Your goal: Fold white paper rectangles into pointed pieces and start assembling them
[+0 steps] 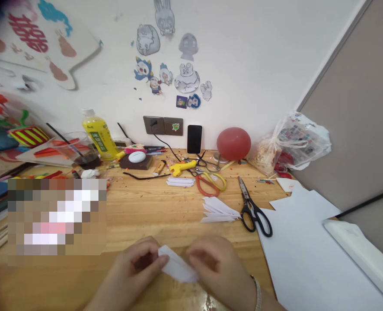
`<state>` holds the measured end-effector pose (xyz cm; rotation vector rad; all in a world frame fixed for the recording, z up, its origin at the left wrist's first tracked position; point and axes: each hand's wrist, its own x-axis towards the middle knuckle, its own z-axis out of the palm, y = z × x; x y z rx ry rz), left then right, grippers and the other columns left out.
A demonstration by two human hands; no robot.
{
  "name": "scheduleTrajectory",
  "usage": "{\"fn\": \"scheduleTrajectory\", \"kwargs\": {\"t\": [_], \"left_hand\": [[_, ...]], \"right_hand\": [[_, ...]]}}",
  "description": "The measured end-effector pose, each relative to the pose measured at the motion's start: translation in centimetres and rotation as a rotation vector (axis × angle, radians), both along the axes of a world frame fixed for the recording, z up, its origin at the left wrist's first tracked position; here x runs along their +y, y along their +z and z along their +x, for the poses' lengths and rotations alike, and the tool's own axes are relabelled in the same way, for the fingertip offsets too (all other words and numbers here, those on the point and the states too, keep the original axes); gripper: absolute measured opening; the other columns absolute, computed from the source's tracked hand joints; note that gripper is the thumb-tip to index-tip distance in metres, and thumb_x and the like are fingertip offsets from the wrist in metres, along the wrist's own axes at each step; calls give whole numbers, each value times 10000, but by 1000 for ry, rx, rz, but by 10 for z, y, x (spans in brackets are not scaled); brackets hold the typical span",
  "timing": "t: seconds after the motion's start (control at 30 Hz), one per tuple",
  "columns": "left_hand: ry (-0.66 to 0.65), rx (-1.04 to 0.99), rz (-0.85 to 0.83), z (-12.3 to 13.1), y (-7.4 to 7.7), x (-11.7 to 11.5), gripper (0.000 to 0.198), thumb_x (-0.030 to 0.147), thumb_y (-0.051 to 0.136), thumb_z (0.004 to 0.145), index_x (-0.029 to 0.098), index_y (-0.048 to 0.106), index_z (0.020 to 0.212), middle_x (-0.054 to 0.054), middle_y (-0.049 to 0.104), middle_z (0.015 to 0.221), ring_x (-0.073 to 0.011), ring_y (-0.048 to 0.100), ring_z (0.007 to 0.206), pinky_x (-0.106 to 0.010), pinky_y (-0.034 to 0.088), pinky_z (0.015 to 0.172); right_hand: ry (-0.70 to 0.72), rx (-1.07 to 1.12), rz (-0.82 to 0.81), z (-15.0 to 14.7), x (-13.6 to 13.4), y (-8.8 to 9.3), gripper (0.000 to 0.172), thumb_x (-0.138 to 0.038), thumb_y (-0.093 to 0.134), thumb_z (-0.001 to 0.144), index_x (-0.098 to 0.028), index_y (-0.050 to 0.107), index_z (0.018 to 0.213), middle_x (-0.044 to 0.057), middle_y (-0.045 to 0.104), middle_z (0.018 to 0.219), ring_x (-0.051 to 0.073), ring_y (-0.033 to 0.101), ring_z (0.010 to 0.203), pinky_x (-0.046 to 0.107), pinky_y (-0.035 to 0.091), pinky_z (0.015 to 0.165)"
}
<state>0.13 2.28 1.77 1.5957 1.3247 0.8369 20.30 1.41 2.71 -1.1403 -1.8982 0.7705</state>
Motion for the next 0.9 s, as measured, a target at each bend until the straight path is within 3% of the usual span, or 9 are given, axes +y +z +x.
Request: {"fn": "scheduleTrajectory", "kwargs": {"t": [0.1,0.27,0.4,0.5,0.67,0.77,0.9], "left_hand": [[51,-47,-12,-1,0,1,245,380,518,707,205,449,551,23,431,569,-149,440,557,-243,357,524],[-74,-43,-74,7,-3,-6,253,364,505,719,205,427,538,33,418,554,-134,418,541,-235,344,520],[-152,-8,-25,10,-4,-11,284,353,443,799,195,474,565,24,451,570,-138,445,567,-231,351,543],[-166,44,3,8,-3,-11,292,317,422,824,193,466,563,18,460,577,-138,452,571,-230,352,551],[-203,73,16,8,-4,-11,299,292,386,848,187,481,584,6,477,596,-147,474,593,-235,365,573],[-200,45,8,9,-4,-11,280,291,393,840,185,506,606,6,479,598,-150,471,599,-238,365,578],[-181,20,-37,10,-5,-9,264,339,446,792,199,450,568,24,432,575,-143,424,574,-240,332,552]], "right_hand": [[67,5,-107,-7,-1,-3,127,-187,522,804,-192,621,723,13,648,660,140,590,617,221,451,598],[130,151,-239,-12,-2,-13,221,-352,556,795,-171,610,911,26,626,736,148,559,643,221,435,566],[79,-17,-232,-16,-3,-17,175,-299,530,813,-174,600,710,-20,522,600,120,463,567,210,378,533],[66,7,-296,-19,-4,-19,173,-288,533,802,-179,595,683,-34,476,570,109,433,542,203,364,511],[51,139,-417,-17,-4,-24,153,-309,565,794,-187,650,830,-21,537,604,111,464,539,204,382,498],[53,198,-409,-17,-5,-23,192,-314,571,800,-200,658,928,-3,589,670,119,505,571,211,410,521],[60,264,-407,-19,-4,-17,181,-325,564,809,-204,655,907,20,634,744,134,559,629,220,443,556]]}}
